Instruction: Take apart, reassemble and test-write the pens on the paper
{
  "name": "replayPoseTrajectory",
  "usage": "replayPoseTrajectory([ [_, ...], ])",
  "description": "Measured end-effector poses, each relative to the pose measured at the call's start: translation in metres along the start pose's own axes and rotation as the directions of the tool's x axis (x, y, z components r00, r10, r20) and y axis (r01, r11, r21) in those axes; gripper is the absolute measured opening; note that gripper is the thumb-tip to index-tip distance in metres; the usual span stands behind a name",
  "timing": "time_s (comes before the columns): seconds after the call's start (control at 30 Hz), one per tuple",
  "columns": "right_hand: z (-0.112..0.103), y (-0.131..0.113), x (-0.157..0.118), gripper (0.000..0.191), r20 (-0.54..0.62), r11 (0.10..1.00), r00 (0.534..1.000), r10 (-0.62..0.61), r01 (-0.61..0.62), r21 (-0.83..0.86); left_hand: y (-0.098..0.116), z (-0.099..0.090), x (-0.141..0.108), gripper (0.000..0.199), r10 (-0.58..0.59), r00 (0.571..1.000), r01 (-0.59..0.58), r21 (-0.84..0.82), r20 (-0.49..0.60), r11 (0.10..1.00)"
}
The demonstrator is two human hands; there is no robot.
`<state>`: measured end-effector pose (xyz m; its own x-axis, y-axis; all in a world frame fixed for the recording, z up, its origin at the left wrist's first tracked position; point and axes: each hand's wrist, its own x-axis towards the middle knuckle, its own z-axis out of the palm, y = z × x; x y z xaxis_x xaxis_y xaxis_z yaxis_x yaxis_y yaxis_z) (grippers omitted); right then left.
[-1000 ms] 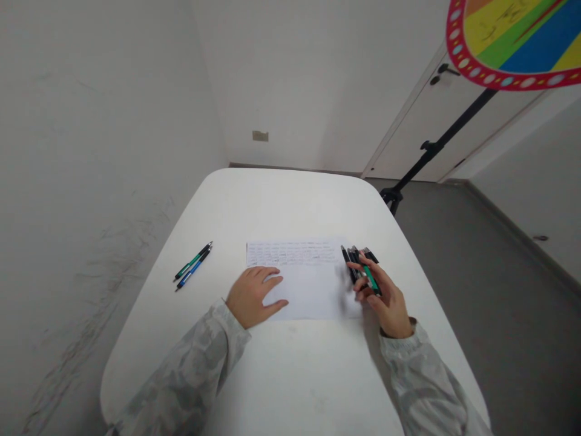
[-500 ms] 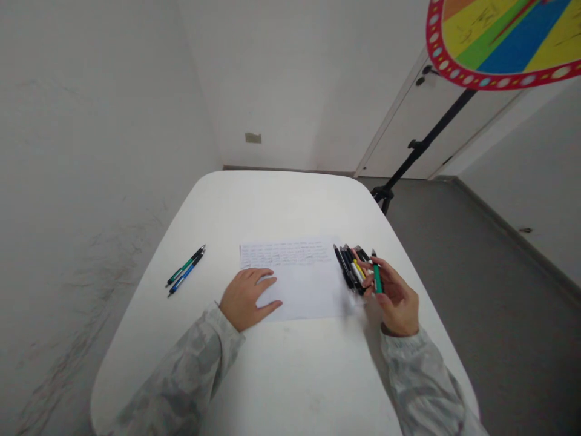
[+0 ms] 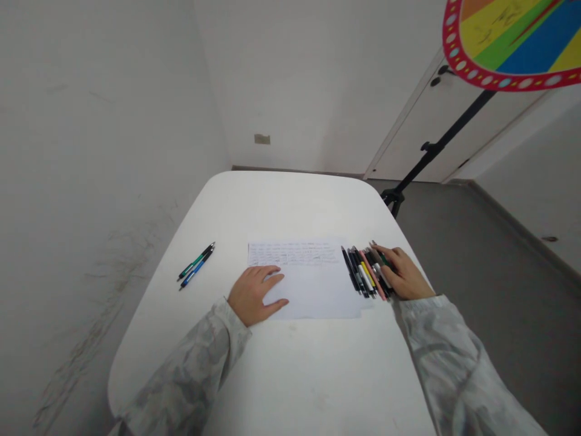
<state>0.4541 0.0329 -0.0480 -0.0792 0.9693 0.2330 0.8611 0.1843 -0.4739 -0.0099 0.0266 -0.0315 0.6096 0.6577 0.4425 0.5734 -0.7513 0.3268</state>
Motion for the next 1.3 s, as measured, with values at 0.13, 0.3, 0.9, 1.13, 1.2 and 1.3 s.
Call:
replayPoseTrajectory([
  [0.13,0.004,-0.001,-0.005,0.053,-0.018,0.999,0.999,-0.051,0.051,0.005,-0.009,-0.02,-0.001,0.033,-0.132,0.978,0.15,0.101,-0.164,0.983],
  [0.3,0.006,0.001,-0.008,0.048,-0.092,0.995,0.994,-0.06,0.068,0.08,-0.052,-0.068,-0.027,0.032,-0.465,0.816,0.571,0.352,-0.344,0.741],
  [0.9,0.001,-0.016,-0.011,0.036,-0.365,0.991,0.931,-0.012,0.06,0.121,-0.076,-0.087,-0.067,0.03,-0.475,0.868,0.468,0.552,-0.143,0.69],
  [1.13,0.01,-0.152,-0.007,0.019,-0.282,0.906,0.934,-0.22,0.303,0.294,-0.003,-0.062,-0.006,0.02,0.023,0.986,0.037,0.351,-0.164,0.936],
  [1.2,0.03,-0.18,-0.002,0.018,-0.134,0.884,0.971,-0.2,0.238,0.402,0.007,-0.039,0.012,0.019,0.127,0.977,-0.068,0.317,-0.17,0.946],
  [1.3,0.062,-0.194,0.003,0.034,-0.036,0.893,0.995,-0.092,0.098,0.44,0.01,-0.004,0.027,0.018,0.189,0.965,-0.136,0.272,-0.181,0.953],
])
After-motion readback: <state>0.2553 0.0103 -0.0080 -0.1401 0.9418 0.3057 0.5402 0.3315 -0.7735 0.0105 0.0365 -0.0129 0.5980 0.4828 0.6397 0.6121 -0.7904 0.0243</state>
